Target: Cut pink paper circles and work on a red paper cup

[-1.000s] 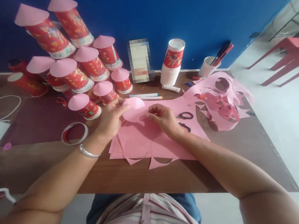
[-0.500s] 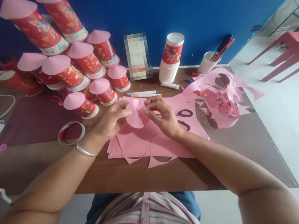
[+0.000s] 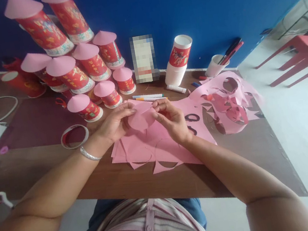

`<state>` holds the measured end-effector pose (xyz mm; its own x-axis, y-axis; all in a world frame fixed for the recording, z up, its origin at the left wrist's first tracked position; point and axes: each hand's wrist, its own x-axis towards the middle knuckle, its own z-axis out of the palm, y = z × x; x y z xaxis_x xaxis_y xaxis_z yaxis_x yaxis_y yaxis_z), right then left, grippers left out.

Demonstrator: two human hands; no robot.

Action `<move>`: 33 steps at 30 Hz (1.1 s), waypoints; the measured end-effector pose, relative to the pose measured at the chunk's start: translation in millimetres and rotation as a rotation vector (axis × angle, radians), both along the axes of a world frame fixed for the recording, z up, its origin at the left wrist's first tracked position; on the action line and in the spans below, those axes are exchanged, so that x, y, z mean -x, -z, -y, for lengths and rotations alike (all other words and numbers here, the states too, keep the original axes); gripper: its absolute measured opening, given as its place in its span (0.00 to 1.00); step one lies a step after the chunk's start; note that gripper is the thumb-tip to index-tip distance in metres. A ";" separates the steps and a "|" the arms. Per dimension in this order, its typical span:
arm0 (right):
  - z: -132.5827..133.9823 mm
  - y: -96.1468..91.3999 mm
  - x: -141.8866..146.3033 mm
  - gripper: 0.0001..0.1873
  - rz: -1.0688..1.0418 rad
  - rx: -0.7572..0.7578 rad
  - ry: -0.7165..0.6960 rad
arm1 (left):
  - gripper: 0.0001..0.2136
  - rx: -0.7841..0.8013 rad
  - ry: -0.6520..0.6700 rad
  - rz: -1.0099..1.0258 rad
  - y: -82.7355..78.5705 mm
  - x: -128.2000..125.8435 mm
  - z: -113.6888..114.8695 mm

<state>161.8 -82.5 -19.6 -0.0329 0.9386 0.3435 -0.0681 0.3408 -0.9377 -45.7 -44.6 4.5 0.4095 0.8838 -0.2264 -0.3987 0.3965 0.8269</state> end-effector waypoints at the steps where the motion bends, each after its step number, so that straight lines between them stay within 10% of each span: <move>1: 0.2 -0.2 -0.5 0.10 -0.005 -0.009 -0.013 | 0.14 0.014 0.014 -0.011 -0.6 0.6 0.2; 17: 4.2 -10.6 -1.6 0.05 0.308 -0.285 0.163 | 0.13 -0.315 -0.098 -0.368 1.6 1.5 3.7; 25: -2.2 -8.4 1.6 0.11 -0.045 0.292 -0.086 | 0.15 -0.424 0.074 -0.308 -2.0 4.4 5.6; 33: -3.4 -10.3 6.7 0.15 -0.243 0.547 -0.149 | 0.17 -0.411 0.150 -0.288 -2.7 5.1 6.2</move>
<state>155.2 -79.1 -9.3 -0.1583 0.9723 -0.1722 -0.3114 -0.2146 -0.9257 -50.8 -50.8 7.3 0.5104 0.8599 0.0045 -0.0963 0.0519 0.9940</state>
